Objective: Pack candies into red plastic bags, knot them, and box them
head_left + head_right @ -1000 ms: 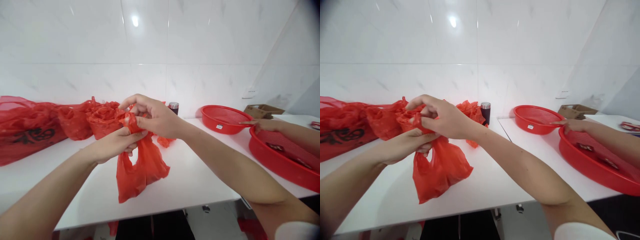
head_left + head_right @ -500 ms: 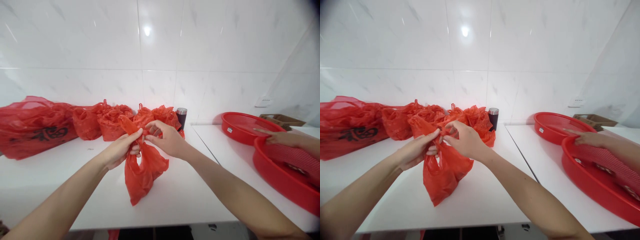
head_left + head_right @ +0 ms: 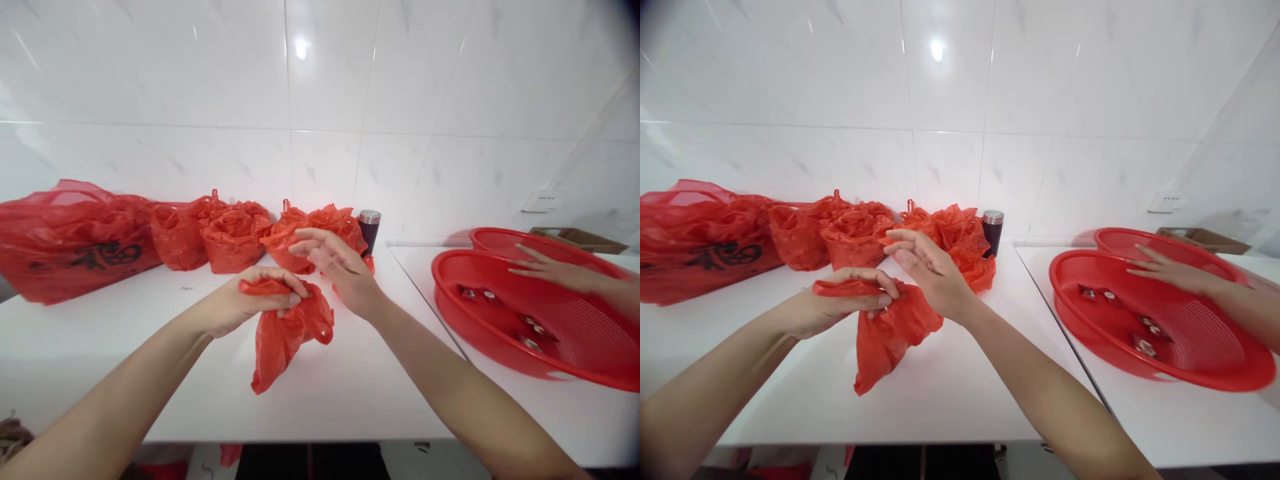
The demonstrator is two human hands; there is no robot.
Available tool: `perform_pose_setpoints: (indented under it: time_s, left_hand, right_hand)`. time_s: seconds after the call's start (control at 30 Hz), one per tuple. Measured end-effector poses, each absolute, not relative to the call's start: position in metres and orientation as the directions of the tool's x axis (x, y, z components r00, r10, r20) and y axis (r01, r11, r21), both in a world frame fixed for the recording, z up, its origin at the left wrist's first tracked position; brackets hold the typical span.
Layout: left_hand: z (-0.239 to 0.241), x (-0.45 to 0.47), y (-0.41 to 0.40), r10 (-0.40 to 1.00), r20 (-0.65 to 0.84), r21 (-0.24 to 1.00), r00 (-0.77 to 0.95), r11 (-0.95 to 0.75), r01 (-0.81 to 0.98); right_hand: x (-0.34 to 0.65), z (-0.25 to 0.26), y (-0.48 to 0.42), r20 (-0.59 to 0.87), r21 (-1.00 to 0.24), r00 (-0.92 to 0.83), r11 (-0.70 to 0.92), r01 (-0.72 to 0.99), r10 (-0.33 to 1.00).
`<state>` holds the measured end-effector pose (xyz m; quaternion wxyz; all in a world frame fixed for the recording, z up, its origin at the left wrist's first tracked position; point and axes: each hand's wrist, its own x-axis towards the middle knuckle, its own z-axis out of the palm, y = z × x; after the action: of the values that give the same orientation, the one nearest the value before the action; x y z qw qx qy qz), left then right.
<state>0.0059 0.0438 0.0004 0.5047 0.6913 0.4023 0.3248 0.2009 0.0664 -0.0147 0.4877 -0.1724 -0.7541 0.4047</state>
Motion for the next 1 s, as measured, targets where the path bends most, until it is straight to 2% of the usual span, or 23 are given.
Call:
perform_pose_setpoints:
  time_s: [0.1,0.17,0.27,0.37,0.43,0.5,0.53,0.57,0.63,0.7,0.73,0.8,0.9,1.0]
  left_hand:
    - [-0.007,0.014,0.041,0.9,0.155,0.814,0.408,-0.35,0.463]
    - [-0.017,0.018,0.039,0.893,0.316,0.633,0.321,-0.45,0.63]
    - [-0.032,0.02,0.037,0.783,0.549,0.335,0.291,-0.526,0.782]
    - [-0.039,0.02,0.034,0.674,0.672,0.185,0.306,-0.553,0.813]
    - [-0.041,0.02,0.034,0.659,0.681,0.202,0.319,-0.588,0.783]
    - [-0.041,0.019,0.034,0.686,0.647,0.291,0.332,-0.625,0.725]
    - [-0.042,0.019,0.035,0.708,0.621,0.345,0.337,-0.633,0.693]
    - [-0.042,0.018,0.035,0.729,0.594,0.395,0.34,-0.632,0.666]
    - [-0.046,0.013,0.036,0.772,0.532,0.463,0.348,-0.61,0.643]
    - [-0.056,0.002,0.034,0.825,0.463,0.508,0.324,-0.547,0.666]
    - [-0.063,-0.006,0.032,0.851,0.439,0.532,0.288,-0.505,0.68]
    - [-0.082,-0.026,0.025,0.897,0.404,0.599,0.18,-0.408,0.689]
    - [-0.117,-0.048,0.013,0.939,0.34,0.683,0.042,-0.278,0.675]
    - [-0.141,-0.046,0.007,0.956,0.282,0.736,-0.076,-0.165,0.656]
  right_hand:
    - [0.192,-0.039,0.081,0.404,-0.888,-0.496,0.46,-0.009,0.769]
    - [0.189,-0.051,0.084,0.351,-0.915,-0.498,0.403,-0.003,0.793]
    - [0.189,-0.055,0.081,0.296,-0.953,-0.577,0.273,-0.129,0.761]
    - [0.194,-0.051,0.077,0.173,-0.983,-0.708,0.078,-0.164,0.684]
    - [0.198,-0.048,0.076,0.122,-0.992,-0.726,0.077,-0.095,0.677]
    - [0.199,-0.048,0.075,0.179,-0.964,-0.645,0.263,0.034,0.743]
    - [0.2,-0.049,0.075,0.266,-0.903,-0.579,0.409,0.129,0.771]
    - [0.2,-0.05,0.074,0.388,-0.793,-0.513,0.561,0.238,0.766]
    - [0.202,-0.056,0.074,0.632,-0.469,-0.443,0.769,0.435,0.636]
    - [0.21,-0.066,0.077,0.741,-0.199,-0.47,0.825,0.529,0.48]
    - [0.216,-0.073,0.08,0.746,-0.133,-0.488,0.82,0.557,0.452]
    - [0.233,-0.092,0.088,0.695,-0.133,-0.491,0.765,0.63,0.526]
    - [0.259,-0.122,0.102,0.564,-0.246,-0.429,0.64,0.728,0.705]
    - [0.268,-0.14,0.109,0.493,-0.34,-0.367,0.562,0.754,0.789]
